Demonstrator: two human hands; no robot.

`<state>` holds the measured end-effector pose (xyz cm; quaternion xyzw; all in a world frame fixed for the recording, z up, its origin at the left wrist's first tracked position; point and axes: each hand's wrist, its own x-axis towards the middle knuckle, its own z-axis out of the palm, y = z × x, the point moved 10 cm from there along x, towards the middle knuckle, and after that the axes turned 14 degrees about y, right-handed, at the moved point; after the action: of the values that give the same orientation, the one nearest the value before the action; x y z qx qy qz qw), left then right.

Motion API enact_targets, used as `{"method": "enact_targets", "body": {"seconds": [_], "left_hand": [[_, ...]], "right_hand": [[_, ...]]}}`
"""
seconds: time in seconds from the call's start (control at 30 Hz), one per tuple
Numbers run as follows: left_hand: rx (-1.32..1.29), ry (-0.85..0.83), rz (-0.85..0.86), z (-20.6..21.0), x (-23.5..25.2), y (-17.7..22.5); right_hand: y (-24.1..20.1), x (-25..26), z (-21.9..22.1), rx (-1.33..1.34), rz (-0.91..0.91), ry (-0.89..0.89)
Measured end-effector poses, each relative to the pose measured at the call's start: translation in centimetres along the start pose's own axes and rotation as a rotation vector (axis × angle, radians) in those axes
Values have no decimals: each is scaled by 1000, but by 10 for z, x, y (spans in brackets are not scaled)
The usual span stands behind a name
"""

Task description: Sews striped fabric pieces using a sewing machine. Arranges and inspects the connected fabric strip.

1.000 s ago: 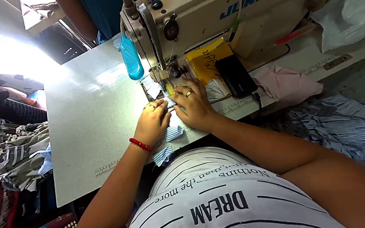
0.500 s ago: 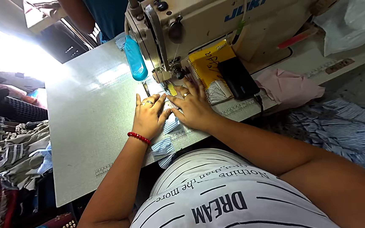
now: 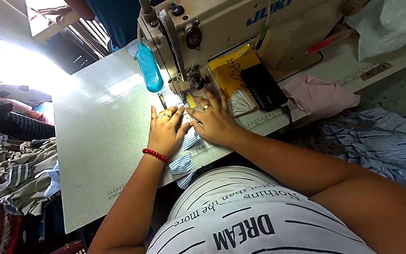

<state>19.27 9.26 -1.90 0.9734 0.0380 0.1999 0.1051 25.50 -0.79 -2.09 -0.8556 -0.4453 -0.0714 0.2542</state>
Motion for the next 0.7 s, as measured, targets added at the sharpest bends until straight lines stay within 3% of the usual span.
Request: {"method": "enact_targets", "body": {"seconds": [0.7], "left_hand": [[31, -38, -14, 7, 8, -13]], "right_hand": [[1, 0, 4, -49, -3, -19]]}}
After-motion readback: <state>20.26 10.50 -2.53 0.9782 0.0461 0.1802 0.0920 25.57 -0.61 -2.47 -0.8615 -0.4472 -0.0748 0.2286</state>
